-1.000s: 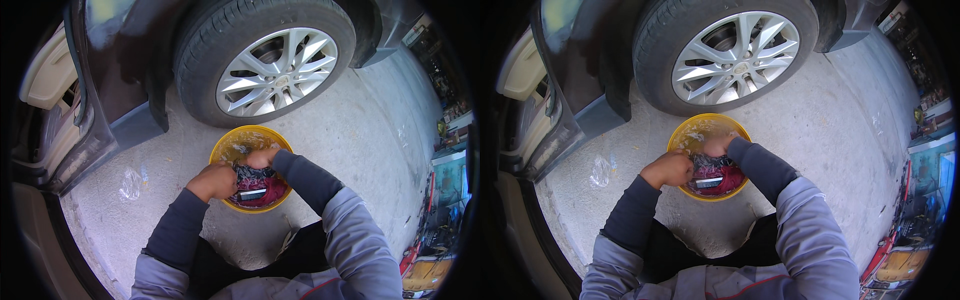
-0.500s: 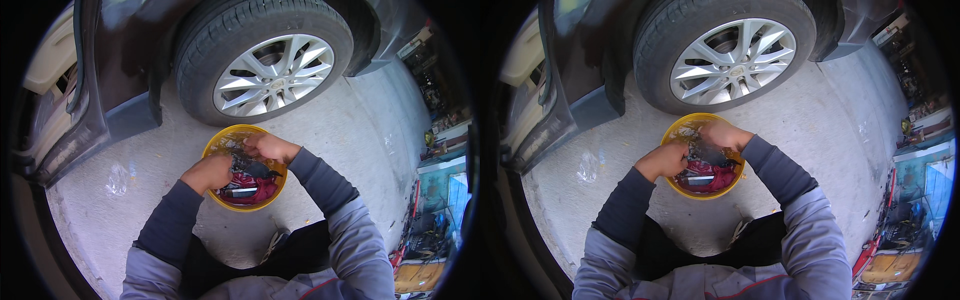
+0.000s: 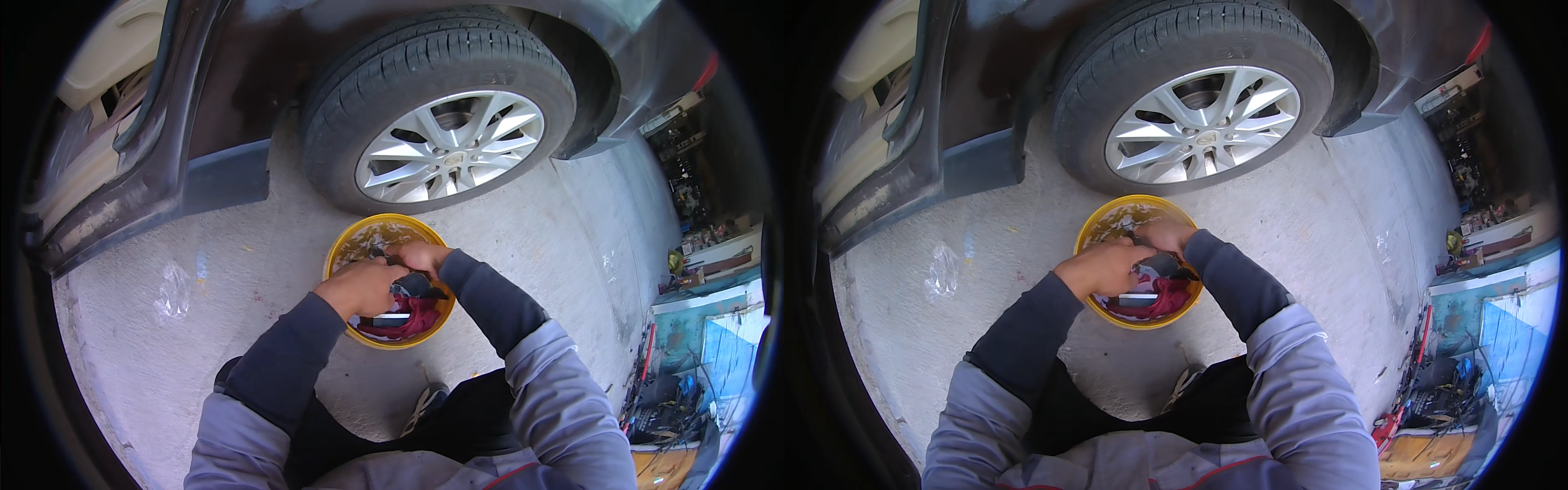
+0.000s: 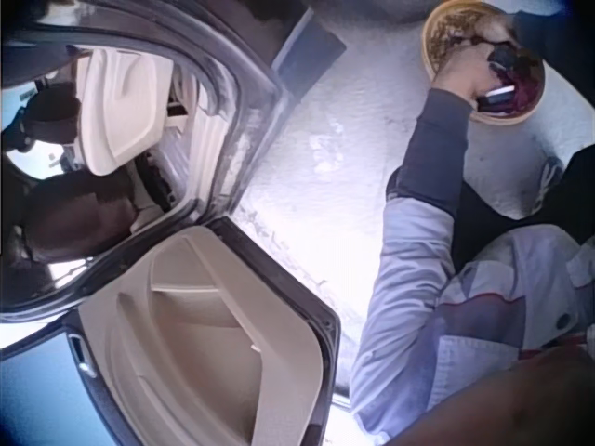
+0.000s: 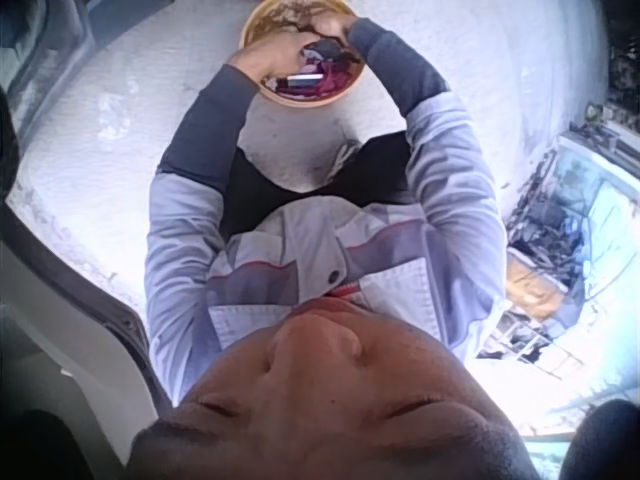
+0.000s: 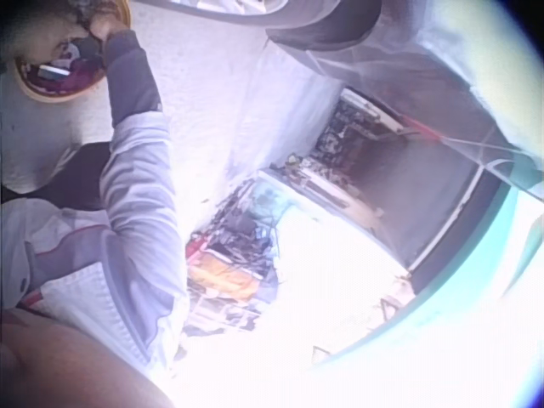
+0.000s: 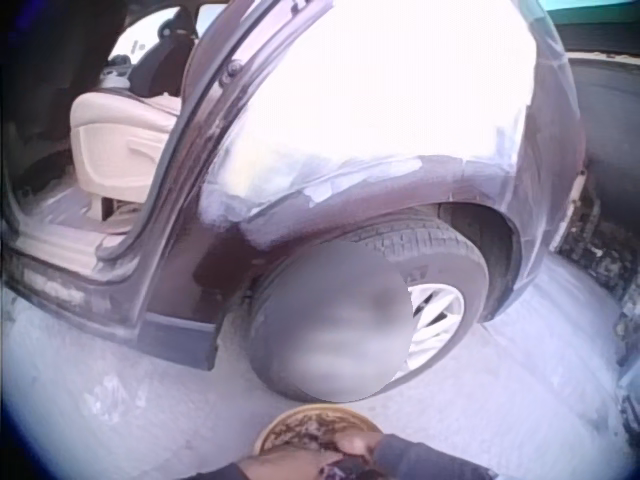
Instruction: The person sands a yellow primer patch on the rear quarter panel of a brown car using a blue sanding block and a red cloth. They repeatedly dip the sanding block into a yellow bucket of water and wipe the panel while sanding.
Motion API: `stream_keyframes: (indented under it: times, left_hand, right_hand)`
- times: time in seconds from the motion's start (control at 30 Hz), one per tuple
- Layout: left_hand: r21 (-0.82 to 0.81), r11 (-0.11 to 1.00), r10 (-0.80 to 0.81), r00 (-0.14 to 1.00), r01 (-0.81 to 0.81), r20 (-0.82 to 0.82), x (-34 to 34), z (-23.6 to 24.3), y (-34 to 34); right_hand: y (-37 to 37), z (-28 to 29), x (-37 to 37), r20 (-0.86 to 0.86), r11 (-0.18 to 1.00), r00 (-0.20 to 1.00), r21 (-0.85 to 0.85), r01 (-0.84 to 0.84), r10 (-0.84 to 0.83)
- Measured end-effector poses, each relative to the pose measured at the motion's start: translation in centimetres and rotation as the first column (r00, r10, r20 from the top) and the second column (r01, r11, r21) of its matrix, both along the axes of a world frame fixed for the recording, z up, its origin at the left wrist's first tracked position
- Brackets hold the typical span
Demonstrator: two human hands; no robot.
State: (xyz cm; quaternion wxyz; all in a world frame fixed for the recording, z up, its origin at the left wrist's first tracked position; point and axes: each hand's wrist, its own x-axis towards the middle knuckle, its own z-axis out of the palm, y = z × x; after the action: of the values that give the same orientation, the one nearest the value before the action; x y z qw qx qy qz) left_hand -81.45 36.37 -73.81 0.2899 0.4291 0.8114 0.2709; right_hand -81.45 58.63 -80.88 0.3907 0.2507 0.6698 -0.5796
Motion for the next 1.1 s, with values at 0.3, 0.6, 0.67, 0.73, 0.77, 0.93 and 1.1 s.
stream_keyframes:
  times: [0.3,0.6,0.67,0.73,0.77,0.93,1.1]
  left_hand:
    - [0.329,0.935,0.125,0.992,-0.130,0.034,0.8,1.7,1.5]
    - [0.732,0.573,0.279,0.928,-0.368,0.248,4.6,4.1,5.0]
    - [0.677,0.618,0.284,0.916,-0.400,0.283,5.4,4.5,5.9]
    - [0.653,0.633,0.258,0.908,-0.417,0.330,6.0,4.7,6.6]
    - [0.628,0.668,0.213,0.911,-0.400,0.354,6.2,4.8,6.9]
    - [0.813,0.572,0.170,0.985,-0.110,0.014,7.5,5.0,8.0]
    - [0.731,0.682,-0.059,0.994,-0.027,0.092,9.8,5.1,8.8]
  right_hand:
    - [-0.5,4.5,-1.1,-0.088,0.918,0.914,-0.047,0.394,-0.397]
    - [-0.1,8.5,-0.9,-0.206,0.738,0.723,-0.360,0.570,-0.659]
    - [-0.2,8.7,-1.3,-0.245,0.736,0.701,-0.345,0.583,-0.670]
    - [0.1,9.1,-1.5,-0.284,0.725,0.671,-0.356,0.589,-0.685]
    - [0.4,9.5,-1.7,-0.283,0.686,0.626,-0.359,0.633,-0.726]
    - [3.8,11.9,-2.2,-0.103,0.264,0.244,-0.458,0.849,-0.964]
    - [6.3,10.9,-0.6,-0.569,0.296,0.091,-0.280,0.913,-0.817]
